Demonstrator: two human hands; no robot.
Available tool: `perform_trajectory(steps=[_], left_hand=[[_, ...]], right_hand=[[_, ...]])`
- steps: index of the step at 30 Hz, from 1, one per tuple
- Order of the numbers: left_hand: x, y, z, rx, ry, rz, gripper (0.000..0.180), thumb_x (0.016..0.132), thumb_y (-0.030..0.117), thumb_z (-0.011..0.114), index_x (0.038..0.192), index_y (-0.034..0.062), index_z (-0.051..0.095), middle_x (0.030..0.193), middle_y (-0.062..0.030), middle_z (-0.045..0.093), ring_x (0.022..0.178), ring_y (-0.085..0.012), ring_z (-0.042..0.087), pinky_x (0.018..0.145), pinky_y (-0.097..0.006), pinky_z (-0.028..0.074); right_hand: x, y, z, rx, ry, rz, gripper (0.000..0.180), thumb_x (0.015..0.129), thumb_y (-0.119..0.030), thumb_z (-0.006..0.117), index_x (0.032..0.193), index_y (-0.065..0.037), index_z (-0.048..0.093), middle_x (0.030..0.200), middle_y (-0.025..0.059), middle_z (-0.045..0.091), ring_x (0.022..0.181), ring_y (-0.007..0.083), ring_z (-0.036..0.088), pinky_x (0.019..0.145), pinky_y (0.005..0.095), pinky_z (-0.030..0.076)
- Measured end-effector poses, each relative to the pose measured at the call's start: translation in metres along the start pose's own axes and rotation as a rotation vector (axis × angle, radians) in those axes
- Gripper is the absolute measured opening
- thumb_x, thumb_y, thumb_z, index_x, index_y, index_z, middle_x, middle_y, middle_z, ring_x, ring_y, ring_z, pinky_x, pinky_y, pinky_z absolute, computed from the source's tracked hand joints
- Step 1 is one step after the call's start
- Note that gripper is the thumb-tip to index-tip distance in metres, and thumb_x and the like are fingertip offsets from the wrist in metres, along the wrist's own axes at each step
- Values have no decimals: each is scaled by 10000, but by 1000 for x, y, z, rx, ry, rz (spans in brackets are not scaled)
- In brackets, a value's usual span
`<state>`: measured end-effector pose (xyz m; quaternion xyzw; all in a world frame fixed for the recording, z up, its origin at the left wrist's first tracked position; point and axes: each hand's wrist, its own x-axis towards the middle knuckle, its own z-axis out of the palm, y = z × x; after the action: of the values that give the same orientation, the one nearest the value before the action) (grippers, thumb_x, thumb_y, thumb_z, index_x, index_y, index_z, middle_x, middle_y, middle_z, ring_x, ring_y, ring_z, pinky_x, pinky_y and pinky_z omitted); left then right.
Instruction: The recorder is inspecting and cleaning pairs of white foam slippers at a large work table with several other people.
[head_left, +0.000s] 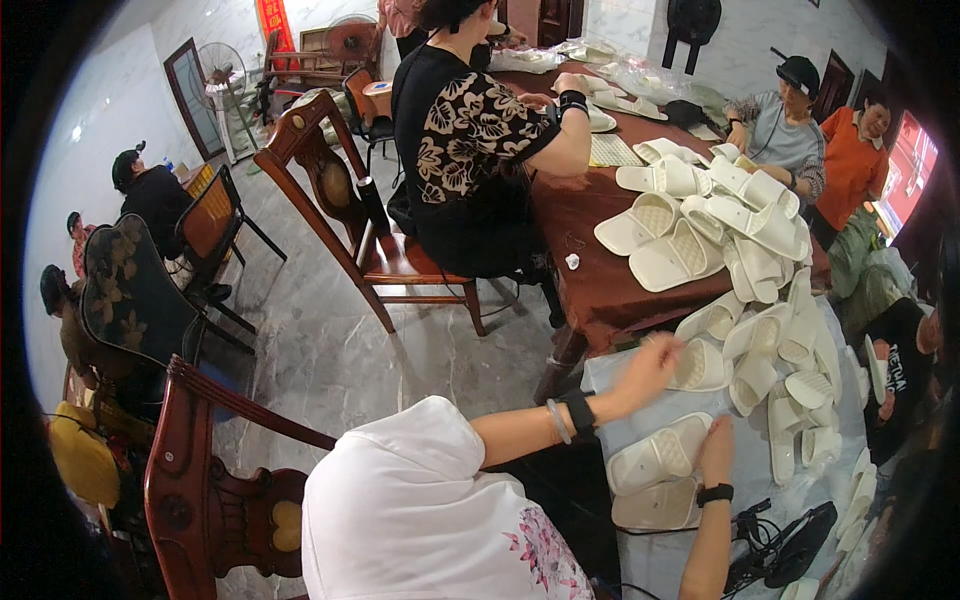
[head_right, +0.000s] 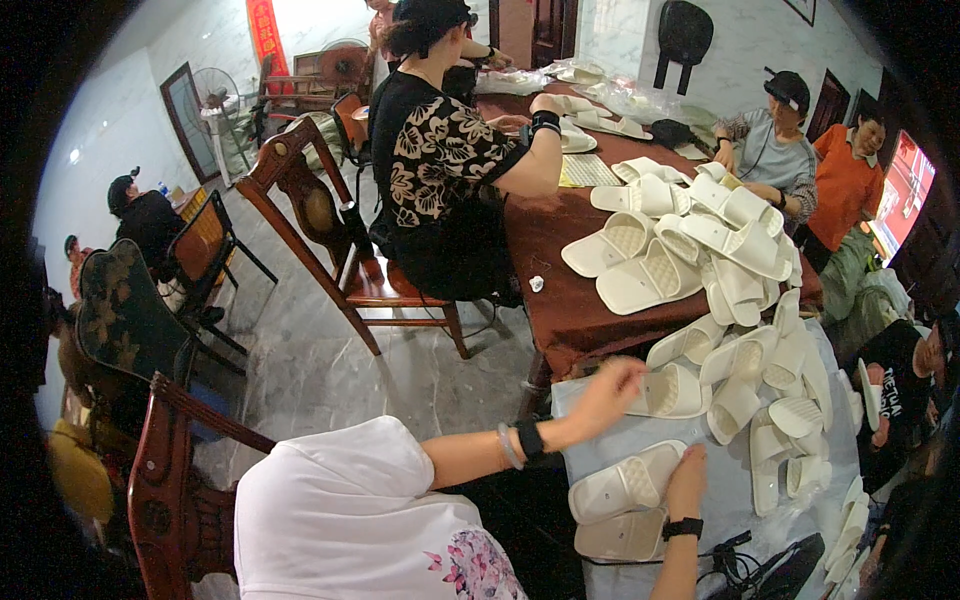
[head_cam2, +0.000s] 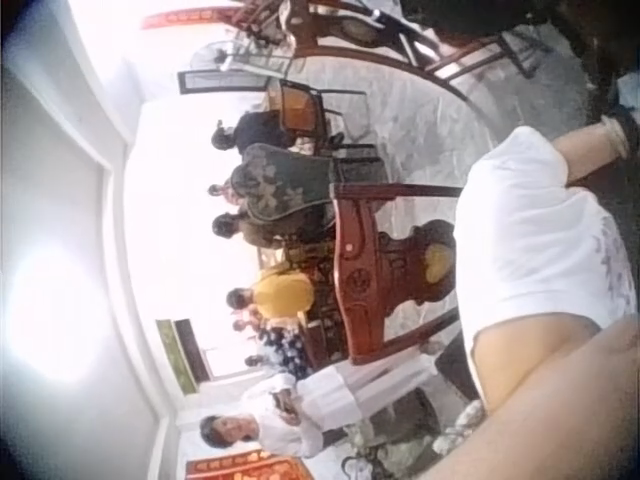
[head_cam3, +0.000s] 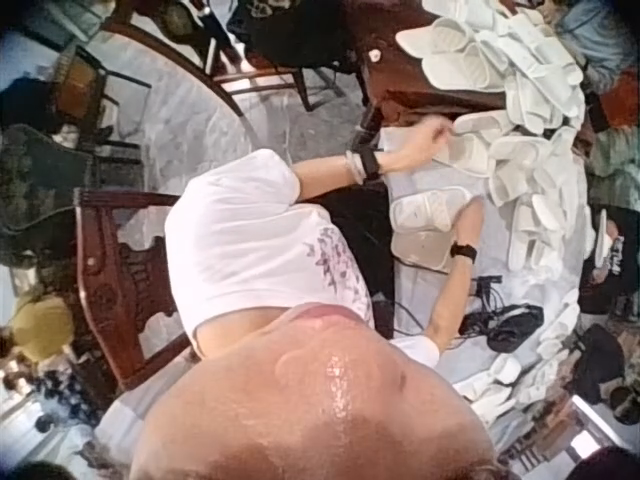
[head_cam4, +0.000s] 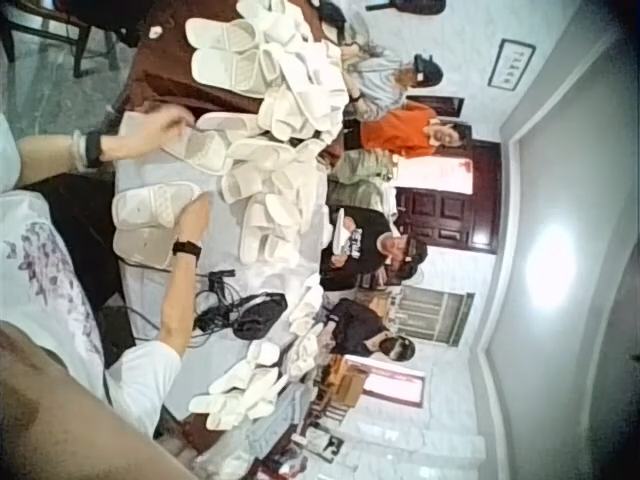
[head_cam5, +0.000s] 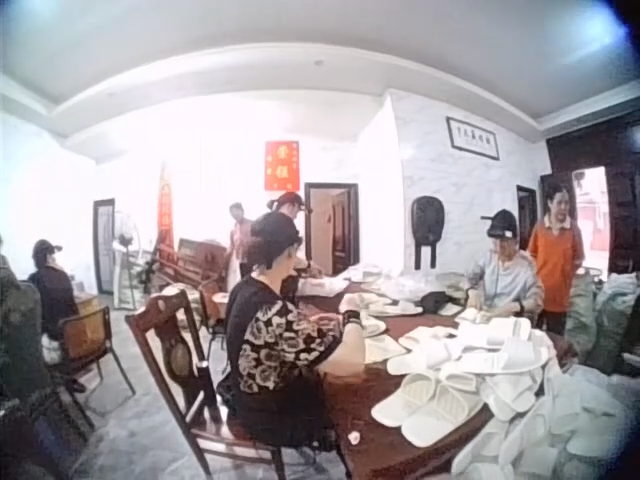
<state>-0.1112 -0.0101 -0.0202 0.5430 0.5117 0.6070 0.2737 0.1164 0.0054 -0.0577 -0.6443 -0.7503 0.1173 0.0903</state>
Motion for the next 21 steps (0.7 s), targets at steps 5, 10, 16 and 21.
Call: perform_trajectory(steps=[5,10,16,21], left_hand=[[-32,-4,88,35,-315,213,241,803,52,491,1028,-15,546,966,-183,585,884,-310,559,715,-361,440],[-28,1,124,-99,-668,143,250,825,79,479,1043,-21,547,868,-187,610,800,-332,582,686,-372,448],[-34,-13,133,-261,-588,-165,205,800,142,535,924,-11,592,769,-180,605,580,-274,559,559,-346,444],[-38,-26,142,-146,-453,27,202,763,159,559,861,-11,606,755,-172,605,622,-273,571,580,-332,448]], right_hand=[[-7,17,-16,614,314,-84,109,861,-98,453,926,-11,443,799,112,505,777,242,510,696,347,402],[-23,18,-31,1105,204,199,128,884,-178,466,880,-50,459,746,5,464,595,77,425,503,232,351],[-33,12,-33,1402,177,452,179,891,-228,476,855,-54,495,714,-46,435,479,11,315,389,182,248],[-51,21,-26,1501,314,378,328,902,-253,465,1152,-44,505,706,-28,440,491,27,322,413,180,271]])
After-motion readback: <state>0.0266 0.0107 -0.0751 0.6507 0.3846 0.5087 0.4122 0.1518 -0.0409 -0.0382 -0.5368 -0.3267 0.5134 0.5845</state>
